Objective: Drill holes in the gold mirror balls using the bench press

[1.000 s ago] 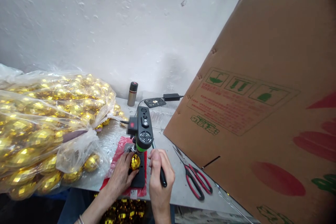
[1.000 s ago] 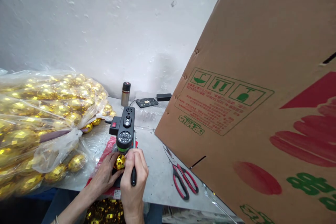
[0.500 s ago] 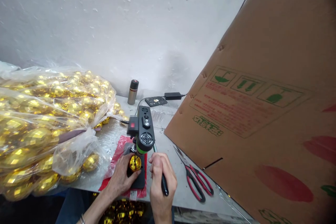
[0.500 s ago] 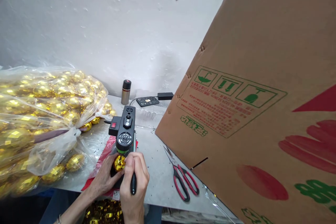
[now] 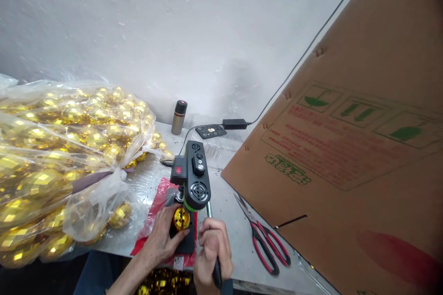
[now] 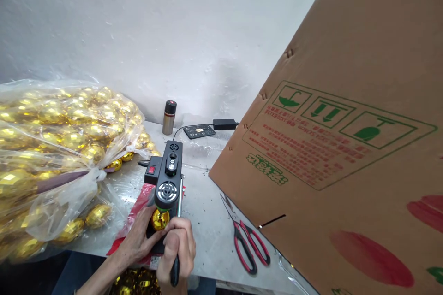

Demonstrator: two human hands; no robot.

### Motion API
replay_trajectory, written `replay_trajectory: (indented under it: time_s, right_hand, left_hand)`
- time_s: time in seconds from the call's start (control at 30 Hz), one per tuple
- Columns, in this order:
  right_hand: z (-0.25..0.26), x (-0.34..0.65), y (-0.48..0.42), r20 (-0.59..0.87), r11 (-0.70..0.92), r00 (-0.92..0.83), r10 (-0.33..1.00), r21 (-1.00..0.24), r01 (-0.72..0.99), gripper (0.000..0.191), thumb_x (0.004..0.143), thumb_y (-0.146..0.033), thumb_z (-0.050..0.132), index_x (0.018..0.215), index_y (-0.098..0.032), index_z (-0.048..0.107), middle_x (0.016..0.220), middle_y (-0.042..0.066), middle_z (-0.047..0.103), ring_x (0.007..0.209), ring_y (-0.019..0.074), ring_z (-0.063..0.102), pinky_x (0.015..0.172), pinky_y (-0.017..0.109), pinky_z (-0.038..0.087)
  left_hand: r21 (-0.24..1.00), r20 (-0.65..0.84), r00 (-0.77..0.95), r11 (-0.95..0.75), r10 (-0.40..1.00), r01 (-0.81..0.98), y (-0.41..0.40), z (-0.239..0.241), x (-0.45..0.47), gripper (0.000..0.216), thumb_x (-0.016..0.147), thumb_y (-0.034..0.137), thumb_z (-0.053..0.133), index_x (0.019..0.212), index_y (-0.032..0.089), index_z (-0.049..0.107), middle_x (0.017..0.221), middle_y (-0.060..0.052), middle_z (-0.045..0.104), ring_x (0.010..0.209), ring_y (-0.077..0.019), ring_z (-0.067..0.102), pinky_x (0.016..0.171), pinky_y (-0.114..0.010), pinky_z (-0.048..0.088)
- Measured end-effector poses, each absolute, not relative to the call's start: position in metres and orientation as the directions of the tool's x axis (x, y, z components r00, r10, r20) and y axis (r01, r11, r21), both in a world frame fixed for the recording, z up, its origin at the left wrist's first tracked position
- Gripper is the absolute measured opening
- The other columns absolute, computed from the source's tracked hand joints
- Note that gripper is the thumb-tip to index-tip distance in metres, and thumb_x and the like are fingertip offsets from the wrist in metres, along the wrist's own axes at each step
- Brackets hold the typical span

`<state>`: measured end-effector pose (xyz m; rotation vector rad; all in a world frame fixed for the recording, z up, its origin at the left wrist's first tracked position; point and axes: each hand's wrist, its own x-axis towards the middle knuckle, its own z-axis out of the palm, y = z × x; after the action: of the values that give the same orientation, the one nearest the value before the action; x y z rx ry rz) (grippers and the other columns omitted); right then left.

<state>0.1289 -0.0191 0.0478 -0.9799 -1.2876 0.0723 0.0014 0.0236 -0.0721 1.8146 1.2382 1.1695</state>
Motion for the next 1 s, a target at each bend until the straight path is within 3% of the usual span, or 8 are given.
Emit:
replay_trajectory:
  time_s: [0.33,1.0]
  right_hand:
    - [0.036,0.121,-0.013,0.764,0.589,0.420,0.490,-0.645,0.486,0.039,0.112,-0.028,0.043,0.074,-0.025,0.050,0.073,-0.002,0.056,0.062,0.0144,0.054,0.062,0.030,0.043]
    - [0.025,0.123,-0.009,0.794,0.664,0.398,0.459,-0.604,0.440,0.035,0.111,-0.024,0.043,0.077,-0.024,0.050,0.077,-0.003,0.055,0.065,0.0133,0.053,0.062,0.030,0.040]
  left_hand:
    - [0.873,0.287,0.158,-0.326,0.945,0.364,0.021,-0.070,0.004,0.050,0.092,0.047,0.074,0.135,0.022,0.067,0.124,-0.017,0.077,0.114,-0.0396,0.072,0.100,-0.060,0.060]
    - [0.876,0.295,0.153,-0.331,0.943,0.350,0.022,-0.070,0.004,0.053,0.090,0.046,0.075,0.136,0.020,0.067,0.124,-0.018,0.077,0.114,-0.0404,0.073,0.101,-0.061,0.060]
